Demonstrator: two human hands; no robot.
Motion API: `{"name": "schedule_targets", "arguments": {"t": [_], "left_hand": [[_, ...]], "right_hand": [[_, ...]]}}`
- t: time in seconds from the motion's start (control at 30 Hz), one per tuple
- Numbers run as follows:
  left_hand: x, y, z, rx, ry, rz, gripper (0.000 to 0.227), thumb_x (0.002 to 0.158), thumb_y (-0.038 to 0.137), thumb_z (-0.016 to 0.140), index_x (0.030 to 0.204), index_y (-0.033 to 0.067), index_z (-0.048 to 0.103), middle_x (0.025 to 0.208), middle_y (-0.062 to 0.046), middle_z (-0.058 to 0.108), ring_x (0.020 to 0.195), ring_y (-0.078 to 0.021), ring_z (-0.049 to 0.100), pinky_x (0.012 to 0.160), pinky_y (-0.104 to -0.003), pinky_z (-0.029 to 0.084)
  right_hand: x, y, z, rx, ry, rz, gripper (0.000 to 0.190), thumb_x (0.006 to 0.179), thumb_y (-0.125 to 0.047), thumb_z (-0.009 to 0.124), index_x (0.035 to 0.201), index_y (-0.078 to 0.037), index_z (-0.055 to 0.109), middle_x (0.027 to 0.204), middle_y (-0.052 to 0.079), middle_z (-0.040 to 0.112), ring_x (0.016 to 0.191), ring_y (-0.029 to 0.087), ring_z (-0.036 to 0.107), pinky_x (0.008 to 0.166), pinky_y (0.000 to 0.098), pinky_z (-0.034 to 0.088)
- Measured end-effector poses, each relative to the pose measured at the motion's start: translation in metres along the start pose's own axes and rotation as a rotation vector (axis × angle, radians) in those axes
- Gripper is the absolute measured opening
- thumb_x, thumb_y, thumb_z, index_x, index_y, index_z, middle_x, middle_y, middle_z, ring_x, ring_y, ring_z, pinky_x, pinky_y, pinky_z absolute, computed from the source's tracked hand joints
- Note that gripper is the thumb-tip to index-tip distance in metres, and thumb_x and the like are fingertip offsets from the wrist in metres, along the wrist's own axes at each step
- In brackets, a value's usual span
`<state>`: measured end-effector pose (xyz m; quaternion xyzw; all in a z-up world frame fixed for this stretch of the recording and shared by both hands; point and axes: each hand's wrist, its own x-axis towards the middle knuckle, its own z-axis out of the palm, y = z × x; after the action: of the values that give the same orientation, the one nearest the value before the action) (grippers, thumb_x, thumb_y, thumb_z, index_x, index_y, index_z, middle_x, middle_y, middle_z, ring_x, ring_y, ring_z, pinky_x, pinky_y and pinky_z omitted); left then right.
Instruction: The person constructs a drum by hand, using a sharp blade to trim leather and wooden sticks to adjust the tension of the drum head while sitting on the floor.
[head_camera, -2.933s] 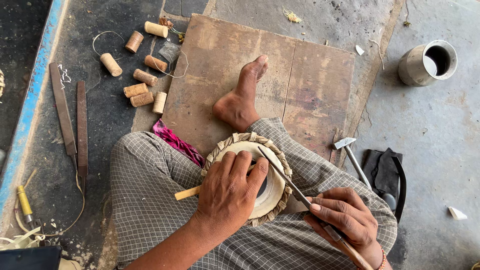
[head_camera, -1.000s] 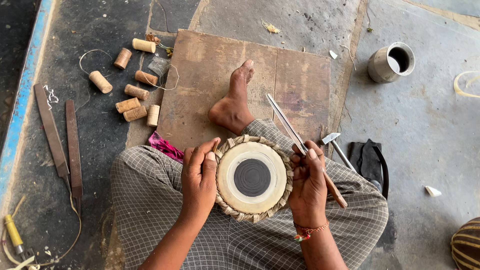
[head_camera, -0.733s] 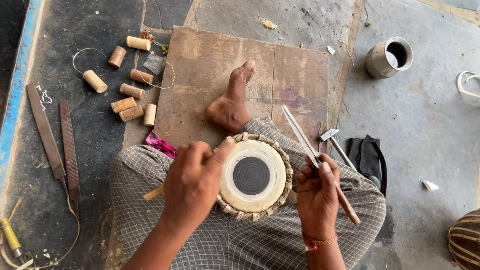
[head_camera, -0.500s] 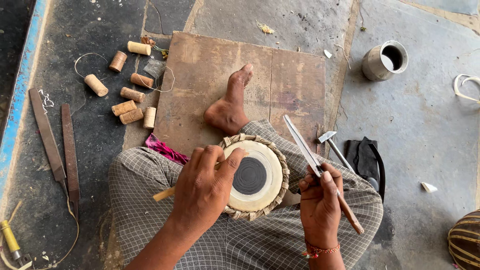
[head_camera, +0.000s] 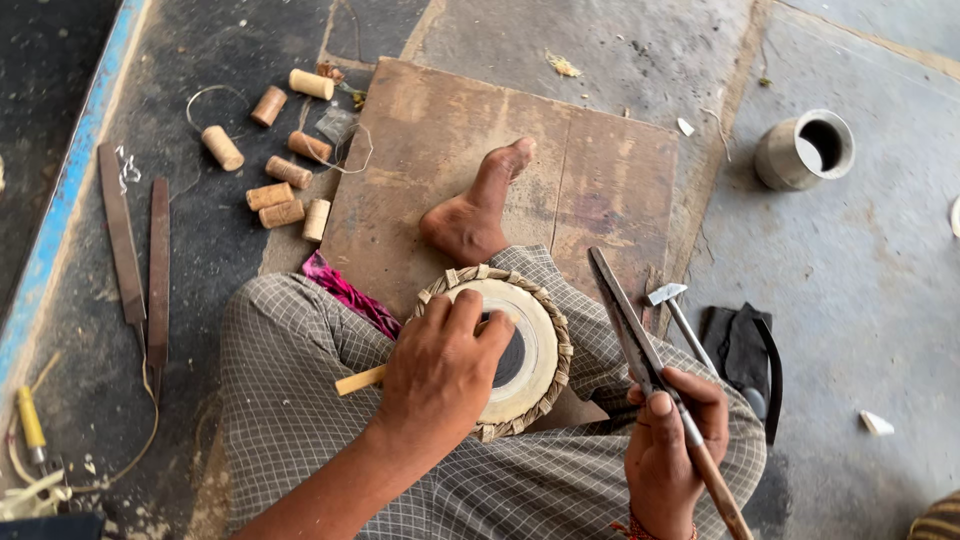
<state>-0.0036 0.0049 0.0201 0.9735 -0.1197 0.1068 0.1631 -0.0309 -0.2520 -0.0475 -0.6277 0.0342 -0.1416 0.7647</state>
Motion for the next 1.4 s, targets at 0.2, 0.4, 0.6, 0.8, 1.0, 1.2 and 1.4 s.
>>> {"name": "schedule_targets", "arguments": {"t": [0.2, 0.4, 0.6, 0.8, 1.0, 1.2, 1.4], "left_hand": [[0.003, 0.012, 0.01, 0.055, 0.038, -0.048, 0.03, 0.087, 0.011, 0.069, 0.115, 0.0003, 0.064, 0.099, -0.014, 0.059, 0.09, -0.0255, 0.061, 0.061, -0.035, 0.056], [-0.005, 0.008, 0.014, -0.016, 0.099, 0.023, 0.03, 0.093, 0.012, 0.067, 0.121, 0.0012, 0.062, 0.102, -0.011, 0.057, 0.094, -0.0228, 0.059, 0.071, -0.035, 0.056], [-0.005, 0.006, 0.015, -0.031, 0.09, 0.04, 0.031, 0.094, 0.015, 0.066, 0.122, 0.002, 0.062, 0.103, -0.01, 0.057, 0.097, -0.0227, 0.059, 0.071, -0.035, 0.056], [-0.004, 0.007, 0.014, -0.021, 0.053, 0.033, 0.032, 0.094, 0.016, 0.067, 0.122, 0.0029, 0.062, 0.102, -0.009, 0.057, 0.096, -0.0224, 0.059, 0.07, -0.036, 0.055], [-0.004, 0.007, 0.016, -0.001, 0.072, 0.038, 0.026, 0.095, 0.015, 0.066, 0.118, 0.0032, 0.062, 0.101, -0.009, 0.057, 0.094, -0.0206, 0.059, 0.069, -0.035, 0.055], [-0.001, 0.004, 0.02, 0.01, 0.021, 0.034, 0.015, 0.097, 0.014, 0.063, 0.108, 0.0043, 0.059, 0.101, -0.01, 0.057, 0.092, -0.0218, 0.06, 0.072, -0.035, 0.055], [-0.001, 0.002, 0.024, 0.022, 0.058, 0.077, 0.014, 0.098, 0.015, 0.06, 0.106, 0.004, 0.058, 0.104, -0.012, 0.057, 0.096, -0.0231, 0.061, 0.078, -0.037, 0.056]], "right_hand": [[0.023, -0.011, -0.013, -0.253, -0.342, -0.191, 0.034, 0.089, -0.01, 0.079, 0.119, -0.005, 0.065, 0.087, 0.009, 0.072, 0.075, 0.013, 0.063, 0.063, 0.0264, 0.051], [0.057, -0.038, -0.007, -0.639, -0.672, -0.566, 0.042, 0.073, -0.009, 0.088, 0.109, -0.011, 0.066, 0.091, 0.007, 0.076, 0.085, 0.02, 0.072, 0.073, 0.0332, 0.057], [0.061, -0.04, 0.001, -0.656, -0.77, -0.549, 0.044, 0.069, -0.009, 0.09, 0.107, -0.01, 0.069, 0.093, 0.008, 0.078, 0.084, 0.022, 0.073, 0.073, 0.0329, 0.059], [0.066, -0.038, 0.002, -0.657, -0.8, -0.584, 0.044, 0.07, -0.01, 0.091, 0.108, -0.009, 0.069, 0.096, 0.008, 0.077, 0.086, 0.022, 0.073, 0.075, 0.0338, 0.059], [0.067, -0.038, 0.001, -0.693, -0.81, -0.598, 0.042, 0.069, -0.011, 0.091, 0.106, -0.009, 0.07, 0.095, 0.008, 0.078, 0.086, 0.022, 0.073, 0.074, 0.0324, 0.059], [0.055, -0.039, 0.002, -0.697, -0.758, -0.576, 0.037, 0.071, -0.007, 0.089, 0.104, -0.008, 0.071, 0.095, 0.008, 0.078, 0.084, 0.02, 0.075, 0.07, 0.0298, 0.06], [0.044, -0.04, 0.002, -0.711, -0.703, -0.59, 0.034, 0.073, -0.005, 0.088, 0.102, -0.007, 0.071, 0.089, 0.007, 0.077, 0.081, 0.02, 0.075, 0.071, 0.0298, 0.061]]}}
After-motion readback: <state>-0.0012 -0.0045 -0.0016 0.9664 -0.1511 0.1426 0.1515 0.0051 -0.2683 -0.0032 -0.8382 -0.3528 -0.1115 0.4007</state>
